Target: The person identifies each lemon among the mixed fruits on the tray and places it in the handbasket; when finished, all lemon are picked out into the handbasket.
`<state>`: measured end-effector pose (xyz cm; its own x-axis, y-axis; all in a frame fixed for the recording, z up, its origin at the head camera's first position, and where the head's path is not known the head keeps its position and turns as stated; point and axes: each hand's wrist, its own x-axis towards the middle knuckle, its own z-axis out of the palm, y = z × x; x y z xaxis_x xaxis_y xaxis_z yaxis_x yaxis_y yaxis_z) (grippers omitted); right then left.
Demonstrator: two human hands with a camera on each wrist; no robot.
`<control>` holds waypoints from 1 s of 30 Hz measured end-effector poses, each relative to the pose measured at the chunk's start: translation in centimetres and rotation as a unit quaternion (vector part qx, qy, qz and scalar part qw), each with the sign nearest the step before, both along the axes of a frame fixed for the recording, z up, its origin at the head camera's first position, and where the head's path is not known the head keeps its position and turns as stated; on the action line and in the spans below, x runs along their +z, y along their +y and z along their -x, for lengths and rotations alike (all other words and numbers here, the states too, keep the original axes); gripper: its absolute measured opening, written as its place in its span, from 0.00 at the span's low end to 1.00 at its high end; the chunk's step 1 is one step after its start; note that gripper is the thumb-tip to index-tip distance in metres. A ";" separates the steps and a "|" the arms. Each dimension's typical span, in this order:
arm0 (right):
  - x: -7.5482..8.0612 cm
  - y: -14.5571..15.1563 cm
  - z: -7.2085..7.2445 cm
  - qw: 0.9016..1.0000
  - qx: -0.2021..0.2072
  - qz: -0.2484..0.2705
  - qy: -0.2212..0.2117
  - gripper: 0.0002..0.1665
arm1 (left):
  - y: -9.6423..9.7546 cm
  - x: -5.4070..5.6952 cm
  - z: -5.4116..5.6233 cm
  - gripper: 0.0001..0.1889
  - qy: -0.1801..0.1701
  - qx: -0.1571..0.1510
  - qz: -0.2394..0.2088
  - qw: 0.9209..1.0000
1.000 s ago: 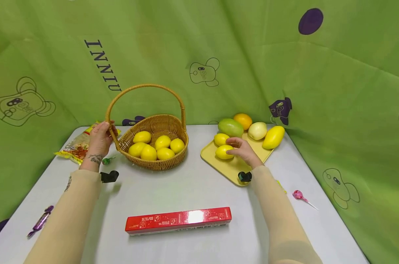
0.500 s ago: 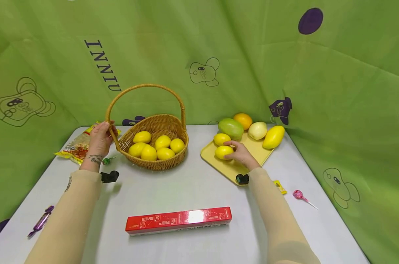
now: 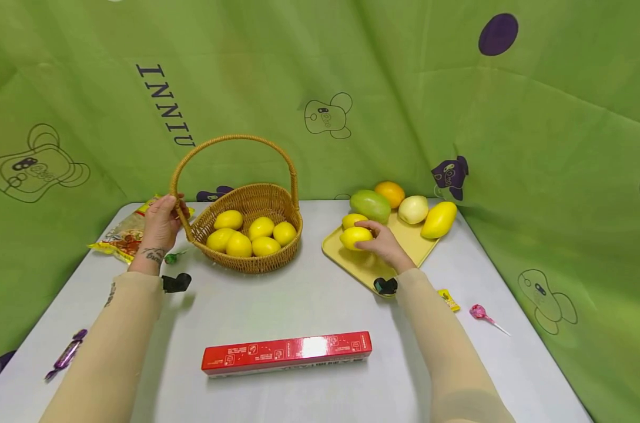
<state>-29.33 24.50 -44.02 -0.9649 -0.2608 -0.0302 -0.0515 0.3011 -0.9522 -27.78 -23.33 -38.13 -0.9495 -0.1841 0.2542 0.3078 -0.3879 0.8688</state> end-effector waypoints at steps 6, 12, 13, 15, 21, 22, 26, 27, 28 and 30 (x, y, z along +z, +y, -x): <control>1.5 -2.4 0.3 0.996 0.002 0.087 -0.010 0.35 | -0.1 -0.1 0.1 0.08 0.002 -0.001 -0.005 1.000; 2.8 -5.3 0.6 0.989 0.041 0.143 0.012 0.36 | 0.0 -0.1 0.0 0.08 0.010 -0.006 -0.009 1.000; 3.0 -5.8 0.7 0.986 0.052 0.157 0.019 0.36 | -0.1 -0.1 0.0 0.08 0.011 -0.007 -0.011 1.000; 3.6 -7.1 0.9 0.983 0.065 0.170 0.026 0.35 | -0.1 -0.1 0.0 0.08 0.012 -0.008 -0.012 1.000; 5.5 -11.8 1.2 0.981 0.077 0.176 0.002 0.35 | 0.0 0.1 0.0 0.08 0.010 -0.006 0.004 1.000; 5.7 -12.6 1.3 0.982 0.078 0.172 -0.004 0.35 | -0.1 0.1 0.0 0.08 0.009 -0.006 0.005 1.000; 6.4 -15.6 1.7 0.986 0.078 0.147 -0.012 0.33 | -0.1 0.0 0.0 0.08 0.006 -0.005 0.002 1.000; 6.5 -16.3 1.9 0.987 0.080 0.138 -0.011 0.33 | -0.1 0.0 0.0 0.08 0.006 -0.005 0.002 1.000; 6.6 -17.0 2.0 0.988 0.080 0.131 -0.010 0.33 | -0.1 -0.1 0.0 0.08 0.006 -0.006 -0.001 1.000; 6.8 -18.3 2.4 0.990 0.082 0.115 -0.006 0.33 | -0.2 -0.1 0.0 0.08 0.006 -0.006 -0.002 1.000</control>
<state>-31.68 6.23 -37.22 -0.9093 -0.4146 0.0360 -0.0689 0.0647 -0.9955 -27.77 -23.49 -38.25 -0.9485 -0.1743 0.2645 0.3134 -0.3947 0.8637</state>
